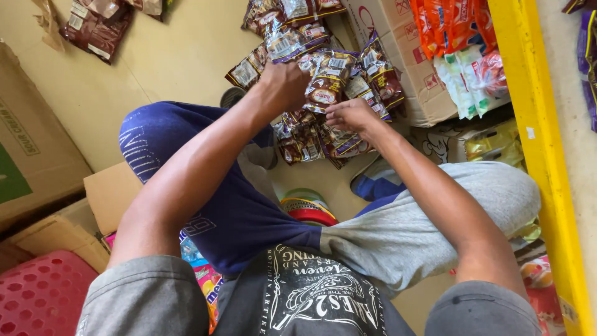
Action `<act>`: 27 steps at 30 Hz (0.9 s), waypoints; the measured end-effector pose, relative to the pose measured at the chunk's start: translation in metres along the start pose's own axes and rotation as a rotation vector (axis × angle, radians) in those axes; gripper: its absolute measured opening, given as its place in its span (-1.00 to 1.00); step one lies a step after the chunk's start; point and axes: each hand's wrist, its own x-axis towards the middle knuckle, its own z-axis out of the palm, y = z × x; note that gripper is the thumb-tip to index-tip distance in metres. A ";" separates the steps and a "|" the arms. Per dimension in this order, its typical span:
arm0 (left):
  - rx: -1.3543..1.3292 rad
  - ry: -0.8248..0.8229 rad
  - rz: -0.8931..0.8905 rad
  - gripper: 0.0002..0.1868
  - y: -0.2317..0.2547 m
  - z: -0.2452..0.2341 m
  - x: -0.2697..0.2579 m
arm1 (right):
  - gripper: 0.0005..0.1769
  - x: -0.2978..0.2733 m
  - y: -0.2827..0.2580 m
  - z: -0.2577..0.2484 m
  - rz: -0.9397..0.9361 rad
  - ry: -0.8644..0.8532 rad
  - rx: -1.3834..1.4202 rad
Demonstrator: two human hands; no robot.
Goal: Stocking and organizing snack packages onto grocery store shelves.
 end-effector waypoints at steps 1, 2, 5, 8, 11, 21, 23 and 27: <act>0.065 0.015 0.009 -0.57 0.001 0.005 0.004 | -0.74 -0.004 -0.007 0.003 0.005 0.039 0.061; 0.068 0.016 0.010 -0.57 0.002 0.012 0.005 | -0.74 -0.010 -0.015 0.009 0.003 0.040 0.062; 0.137 0.074 0.034 -0.46 0.002 0.025 0.004 | -0.73 -0.031 -0.044 0.026 -0.029 0.043 0.162; 0.160 0.254 0.021 -0.11 -0.001 0.028 0.008 | -0.71 -0.058 -0.078 0.033 -0.105 0.048 0.199; 0.142 0.424 0.055 -0.62 -0.008 0.029 0.018 | -0.69 -0.085 -0.105 0.030 -0.179 -0.018 0.294; -0.430 0.368 0.393 -0.70 -0.018 -0.051 -0.007 | -0.23 -0.161 -0.165 0.013 -0.765 0.298 -0.582; -0.435 0.374 0.489 -0.57 -0.021 -0.071 -0.018 | -0.12 -0.166 -0.165 0.008 -0.937 0.478 -0.888; -0.572 0.077 0.297 -0.54 -0.019 -0.117 -0.053 | -0.20 -0.172 -0.169 0.005 -0.976 0.292 -0.914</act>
